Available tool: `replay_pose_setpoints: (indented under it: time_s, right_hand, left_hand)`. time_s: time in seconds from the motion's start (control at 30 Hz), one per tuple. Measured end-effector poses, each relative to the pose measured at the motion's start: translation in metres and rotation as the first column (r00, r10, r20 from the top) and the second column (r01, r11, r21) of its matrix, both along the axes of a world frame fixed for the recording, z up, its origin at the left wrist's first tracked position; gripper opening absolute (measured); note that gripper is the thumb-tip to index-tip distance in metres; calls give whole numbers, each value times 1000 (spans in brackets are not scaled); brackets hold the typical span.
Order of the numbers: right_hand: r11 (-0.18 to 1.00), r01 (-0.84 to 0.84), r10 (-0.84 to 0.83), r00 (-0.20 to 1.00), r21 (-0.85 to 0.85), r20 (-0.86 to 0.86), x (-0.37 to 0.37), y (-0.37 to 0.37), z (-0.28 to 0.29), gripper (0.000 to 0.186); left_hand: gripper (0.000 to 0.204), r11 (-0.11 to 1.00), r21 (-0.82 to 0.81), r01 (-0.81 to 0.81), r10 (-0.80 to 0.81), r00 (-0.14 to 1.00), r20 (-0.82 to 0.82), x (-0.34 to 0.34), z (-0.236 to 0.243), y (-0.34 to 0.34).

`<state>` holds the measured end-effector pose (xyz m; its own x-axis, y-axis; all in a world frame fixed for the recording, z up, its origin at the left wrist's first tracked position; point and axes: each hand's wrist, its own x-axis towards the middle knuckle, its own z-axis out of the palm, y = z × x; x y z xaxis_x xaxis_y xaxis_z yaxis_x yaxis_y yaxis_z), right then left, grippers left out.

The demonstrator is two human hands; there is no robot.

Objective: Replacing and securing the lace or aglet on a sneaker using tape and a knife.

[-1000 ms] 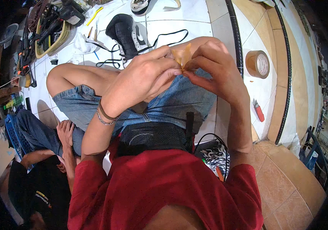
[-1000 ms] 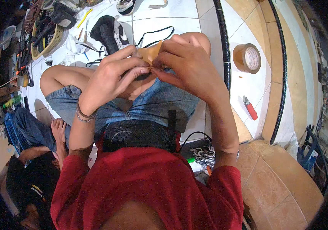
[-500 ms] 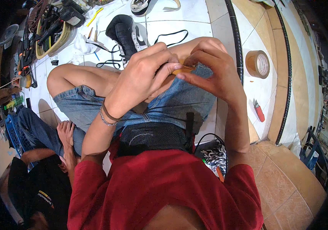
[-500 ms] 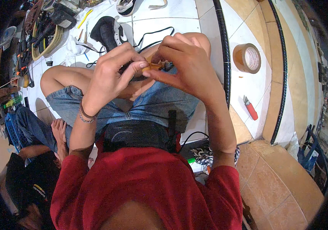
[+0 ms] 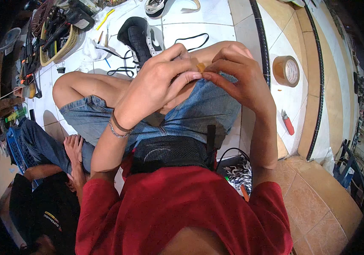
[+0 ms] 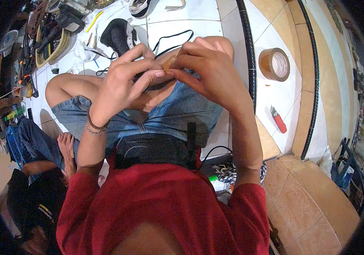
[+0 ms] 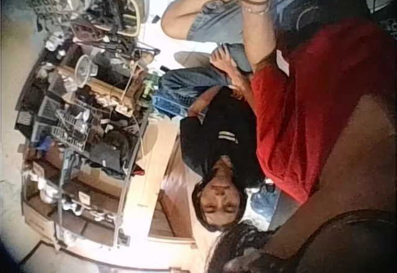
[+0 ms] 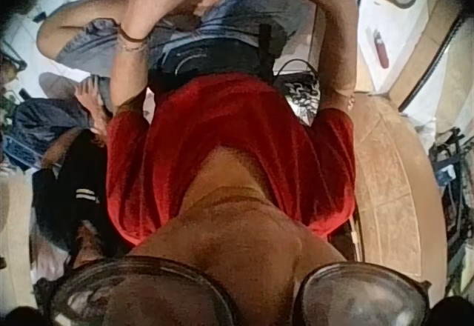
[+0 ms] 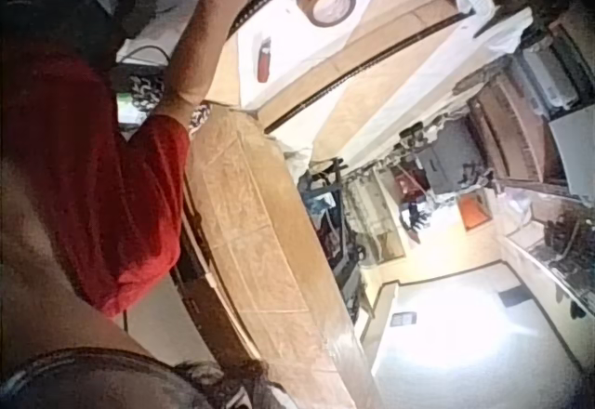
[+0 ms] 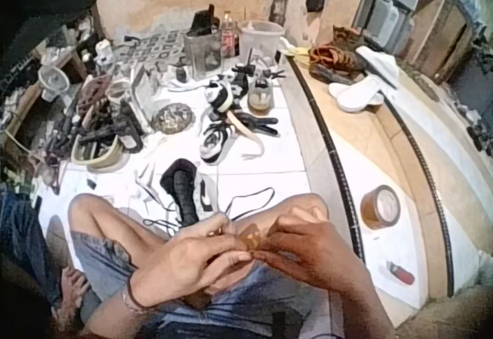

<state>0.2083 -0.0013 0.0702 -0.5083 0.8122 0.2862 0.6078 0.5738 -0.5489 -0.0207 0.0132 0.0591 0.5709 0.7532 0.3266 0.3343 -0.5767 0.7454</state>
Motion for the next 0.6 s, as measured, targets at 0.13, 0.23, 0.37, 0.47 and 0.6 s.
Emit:
replay_pose_setpoints:
  time_s: [0.13, 0.23, 0.37, 0.47, 0.6]
  right_hand:
    - [1000, 10, -13, 996, -27, -85, -1, -2, -4, 17]
    - [1000, -10, 8, 996, -19, -88, 1, -4, -7, 16]
    - [999, 2, -4, 997, -33, -73, 4, -4, -11, 16]
    - [1000, -8, 6, 999, -23, -49, 5, -3, -8, 18]
    - [1000, 13, -12, 997, 18, -71, -1, -5, -9, 20]
  left_hand:
    - [11, 998, -69, -4, 2, 999, -40, -1, 1, -2]
    - [11, 995, -95, -11, 5, 998, -56, 0, -1, -4]
    - [18, 988, -151, 11, 5, 994, 105, 4, -2, -1]
    - [14, 993, -115, 40, -39, 999, 13, -4, 4, 3]
    - [15, 998, -61, 24, -26, 999, -30, -5, 1, 5]
